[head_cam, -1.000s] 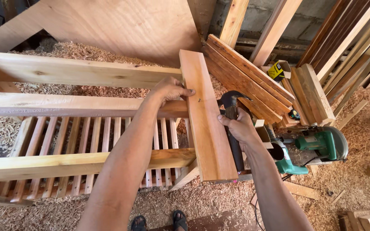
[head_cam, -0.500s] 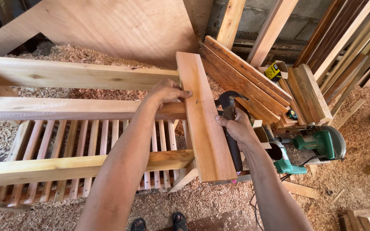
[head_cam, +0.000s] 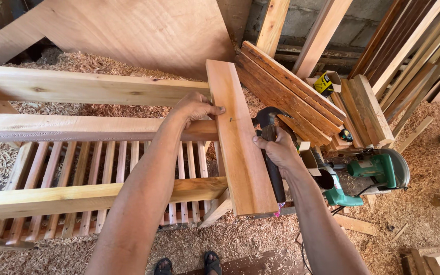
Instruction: The person positions a wooden plank against a slatted wooden frame, measures it with a tape measure, and hammers nails to fasten the plank to the frame, adjusting the plank's alignment between hammer strikes.
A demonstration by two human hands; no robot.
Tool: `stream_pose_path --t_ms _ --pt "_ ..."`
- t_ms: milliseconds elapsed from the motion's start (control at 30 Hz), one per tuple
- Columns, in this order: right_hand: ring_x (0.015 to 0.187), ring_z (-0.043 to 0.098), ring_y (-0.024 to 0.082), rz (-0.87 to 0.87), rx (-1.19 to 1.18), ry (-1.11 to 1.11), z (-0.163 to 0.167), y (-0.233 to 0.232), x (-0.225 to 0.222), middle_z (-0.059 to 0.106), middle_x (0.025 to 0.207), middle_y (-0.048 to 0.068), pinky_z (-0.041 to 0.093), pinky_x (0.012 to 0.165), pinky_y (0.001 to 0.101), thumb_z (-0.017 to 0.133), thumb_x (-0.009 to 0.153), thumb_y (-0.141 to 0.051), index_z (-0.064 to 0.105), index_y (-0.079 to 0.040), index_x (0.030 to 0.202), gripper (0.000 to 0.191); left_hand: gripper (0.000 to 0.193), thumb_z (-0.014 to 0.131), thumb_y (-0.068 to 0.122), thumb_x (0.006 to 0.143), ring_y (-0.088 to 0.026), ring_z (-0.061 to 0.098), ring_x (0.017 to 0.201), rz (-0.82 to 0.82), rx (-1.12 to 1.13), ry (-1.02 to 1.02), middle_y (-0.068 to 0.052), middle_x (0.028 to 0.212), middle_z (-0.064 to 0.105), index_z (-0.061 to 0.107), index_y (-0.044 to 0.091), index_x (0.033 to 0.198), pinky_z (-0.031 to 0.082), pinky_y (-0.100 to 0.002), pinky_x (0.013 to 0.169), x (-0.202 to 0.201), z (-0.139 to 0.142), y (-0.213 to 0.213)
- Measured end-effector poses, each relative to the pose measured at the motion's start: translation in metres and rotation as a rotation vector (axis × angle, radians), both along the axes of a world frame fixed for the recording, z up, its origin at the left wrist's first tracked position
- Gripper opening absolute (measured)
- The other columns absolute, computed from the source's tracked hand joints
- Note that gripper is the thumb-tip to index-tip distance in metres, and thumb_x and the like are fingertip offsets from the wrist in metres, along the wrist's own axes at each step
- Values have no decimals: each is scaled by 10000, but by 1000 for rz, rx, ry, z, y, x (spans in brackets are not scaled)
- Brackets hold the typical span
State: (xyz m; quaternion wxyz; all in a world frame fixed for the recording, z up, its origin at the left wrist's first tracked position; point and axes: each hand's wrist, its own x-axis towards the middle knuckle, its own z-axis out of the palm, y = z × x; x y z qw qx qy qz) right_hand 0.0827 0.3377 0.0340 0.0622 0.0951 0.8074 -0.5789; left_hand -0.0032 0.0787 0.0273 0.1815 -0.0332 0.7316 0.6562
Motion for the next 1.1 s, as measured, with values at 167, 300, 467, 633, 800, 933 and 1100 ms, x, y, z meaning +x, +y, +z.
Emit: stream_pose_path --t_ms 167,300,467,633,800,933,1100 --pt "768 625 165 -17 43 -55 4 -1 0 659 844 48 542 714 334 822 812 -148 624 -55 1038 314 439 924 245 689 -261 758 845 29 -59 -15 -192 949 789 743 -5 1001 621 -396 745 -6 -7 1" --pt "780 614 163 -7 41 -30 2 0 0 656 854 44 529 724 335 821 815 -148 628 -58 1031 304 443 907 241 675 -267 748 887 22 -42 -43 -178 972 771 745 -9 1002 634 -429 753 -4 -5 1" --pt "784 604 182 -4 45 -25 -4 3 -2 650 841 47 515 737 353 830 808 -165 621 -51 1000 306 484 933 249 671 -251 717 876 34 -68 -18 -184 966 769 714 -18 1011 571 -395 795 -9 -11 1" --pt "805 608 175 -6 115 -18 -4 3 -3 665 839 44 503 797 334 838 802 -191 636 -74 978 292 466 939 264 666 -215 684 846 22 -73 15 -152 929 773 738 -10 985 525 -362 771 -16 -22 0" --pt "786 601 176 -11 74 -24 -6 2 -3 653 830 43 509 762 344 832 799 -178 625 -71 955 281 424 935 249 674 -216 676 821 26 -78 39 -133 889 763 736 0 954 525 -362 746 -19 -27 -3" --pt "770 560 174 4 74 28 -9 2 -4 618 829 43 482 749 333 846 806 -154 619 -58 946 284 404 932 232 676 -227 677 824 21 -54 38 -132 876 768 751 -13 943 529 -354 736 -19 -26 -3" --pt "828 618 203 -7 109 -28 -5 2 -4 638 832 73 506 828 361 854 797 -192 610 -68 932 305 460 941 229 683 -243 717 873 62 -99 -3 -161 917 770 707 -8 1001 566 -351 782 -17 -22 -1"
